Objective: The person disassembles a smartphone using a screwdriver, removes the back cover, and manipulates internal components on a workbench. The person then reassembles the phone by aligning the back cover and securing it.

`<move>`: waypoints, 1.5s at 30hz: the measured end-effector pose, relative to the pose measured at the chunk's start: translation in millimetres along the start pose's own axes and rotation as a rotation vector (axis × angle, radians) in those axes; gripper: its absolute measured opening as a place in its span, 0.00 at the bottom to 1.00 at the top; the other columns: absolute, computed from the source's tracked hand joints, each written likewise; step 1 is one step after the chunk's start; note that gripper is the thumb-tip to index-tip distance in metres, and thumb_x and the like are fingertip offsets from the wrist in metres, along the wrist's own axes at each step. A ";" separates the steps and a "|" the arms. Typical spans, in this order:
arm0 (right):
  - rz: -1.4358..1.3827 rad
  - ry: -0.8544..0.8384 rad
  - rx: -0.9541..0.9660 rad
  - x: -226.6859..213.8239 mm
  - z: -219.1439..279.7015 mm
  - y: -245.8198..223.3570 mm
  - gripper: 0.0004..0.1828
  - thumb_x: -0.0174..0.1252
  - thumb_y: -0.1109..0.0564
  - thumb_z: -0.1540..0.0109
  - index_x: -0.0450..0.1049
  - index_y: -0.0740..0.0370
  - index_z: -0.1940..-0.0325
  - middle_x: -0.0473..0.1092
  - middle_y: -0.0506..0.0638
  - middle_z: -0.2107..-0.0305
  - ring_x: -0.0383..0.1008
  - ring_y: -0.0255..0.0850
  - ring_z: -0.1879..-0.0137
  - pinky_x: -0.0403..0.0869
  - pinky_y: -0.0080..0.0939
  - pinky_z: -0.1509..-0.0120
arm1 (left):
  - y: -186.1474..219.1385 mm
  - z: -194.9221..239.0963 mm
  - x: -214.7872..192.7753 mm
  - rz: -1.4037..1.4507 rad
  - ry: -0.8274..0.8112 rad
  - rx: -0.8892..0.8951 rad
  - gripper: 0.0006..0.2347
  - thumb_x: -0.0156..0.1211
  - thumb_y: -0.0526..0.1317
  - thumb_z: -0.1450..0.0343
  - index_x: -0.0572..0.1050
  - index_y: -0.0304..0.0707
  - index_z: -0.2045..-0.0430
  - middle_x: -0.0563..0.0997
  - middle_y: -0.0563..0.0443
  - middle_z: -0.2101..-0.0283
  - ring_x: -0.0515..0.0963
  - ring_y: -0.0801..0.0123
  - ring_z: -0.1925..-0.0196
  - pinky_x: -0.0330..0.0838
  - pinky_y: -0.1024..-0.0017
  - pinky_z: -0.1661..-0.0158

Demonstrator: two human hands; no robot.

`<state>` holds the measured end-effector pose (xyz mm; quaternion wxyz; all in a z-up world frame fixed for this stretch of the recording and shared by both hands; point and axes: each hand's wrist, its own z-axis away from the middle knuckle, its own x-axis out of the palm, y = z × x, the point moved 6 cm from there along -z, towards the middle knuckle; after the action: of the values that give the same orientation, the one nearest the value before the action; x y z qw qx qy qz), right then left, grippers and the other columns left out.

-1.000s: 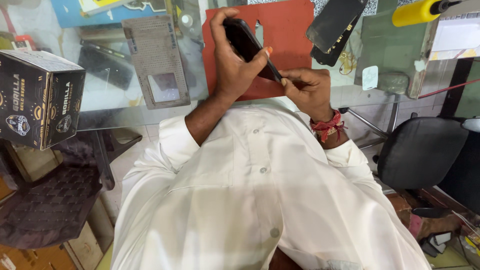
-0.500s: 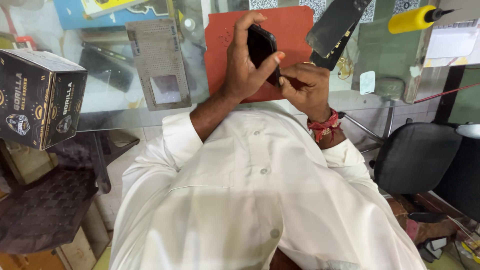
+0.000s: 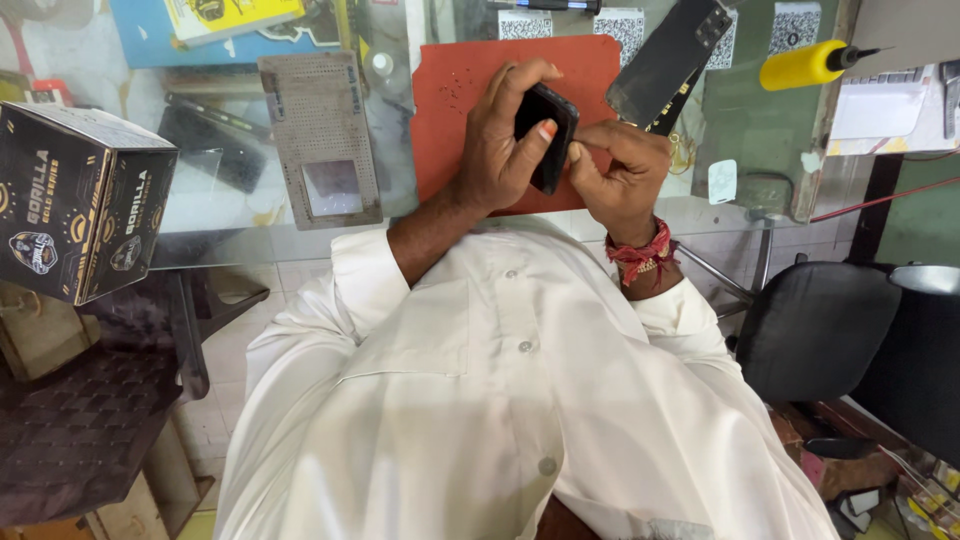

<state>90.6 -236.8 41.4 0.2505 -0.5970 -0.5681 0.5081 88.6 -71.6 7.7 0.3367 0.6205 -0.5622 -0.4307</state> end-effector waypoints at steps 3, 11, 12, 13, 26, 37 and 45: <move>-0.181 0.074 -0.012 -1.4 -3.6 -5.1 0.12 0.61 0.69 0.37 0.75 0.74 0.49 0.77 0.58 0.61 0.78 0.38 0.57 0.74 0.36 0.52 | 6.8 -4.5 -1.8 -0.006 0.004 0.038 0.23 0.62 0.41 0.26 0.64 0.37 0.38 0.72 0.43 0.52 0.77 0.61 0.57 0.74 0.66 0.58; -0.039 0.097 -0.051 -8.3 1.0 -4.5 0.09 0.63 0.70 0.35 0.80 0.72 0.50 0.77 0.53 0.68 0.73 0.31 0.68 0.65 0.30 0.69 | 23.6 -14.2 -4.2 -0.193 -0.034 0.183 0.30 0.76 0.36 0.35 0.64 0.42 0.40 0.71 0.44 0.53 0.79 0.58 0.59 0.77 0.64 0.62; -0.020 0.101 -0.048 -9.5 1.9 -3.6 0.08 0.62 0.69 0.34 0.81 0.72 0.51 0.77 0.51 0.71 0.72 0.30 0.71 0.63 0.28 0.72 | 24.7 -15.8 -3.1 -0.206 -0.038 0.207 0.31 0.76 0.37 0.35 0.63 0.42 0.39 0.71 0.45 0.53 0.78 0.58 0.60 0.77 0.64 0.63; -0.029 0.110 -0.050 -11.0 2.7 -2.9 0.08 0.63 0.69 0.34 0.81 0.71 0.51 0.76 0.51 0.71 0.70 0.30 0.71 0.61 0.28 0.72 | 25.9 -16.3 -2.0 -0.218 -0.042 0.228 0.31 0.75 0.37 0.35 0.62 0.43 0.39 0.71 0.45 0.53 0.78 0.58 0.60 0.76 0.65 0.64; -0.052 0.084 -0.010 -29.0 13.3 -3.8 0.07 0.66 0.66 0.36 0.81 0.70 0.53 0.77 0.54 0.71 0.65 0.30 0.74 0.57 0.29 0.73 | 25.1 -17.3 0.1 -0.301 -0.182 0.249 0.41 0.79 0.40 0.37 0.54 0.31 0.33 0.74 0.40 0.41 0.83 0.57 0.53 0.80 0.65 0.55; -0.002 -0.164 0.080 -40.9 14.2 -13.6 0.04 0.66 0.66 0.37 0.78 0.69 0.64 0.78 0.54 0.70 0.78 0.37 0.66 0.72 0.32 0.64 | 45.6 -15.8 9.3 -0.363 -0.362 0.452 0.42 0.77 0.53 0.33 0.55 0.37 0.31 0.75 0.49 0.60 0.76 0.63 0.69 0.70 0.66 0.69; 0.081 -0.161 0.113 -45.1 -1.0 -29.9 0.08 0.69 0.66 0.38 0.76 0.69 0.58 0.79 0.55 0.62 0.82 0.39 0.56 0.78 0.35 0.49 | 45.5 -23.9 12.9 -0.608 -0.431 0.493 0.39 0.73 0.45 0.26 0.51 0.35 0.25 0.70 0.54 0.66 0.70 0.69 0.73 0.67 0.69 0.71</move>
<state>86.1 -271.7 82.5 0.2166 -0.5615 -0.5322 0.5955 91.9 -92.3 56.3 -0.0882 0.7154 -0.4973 -0.4828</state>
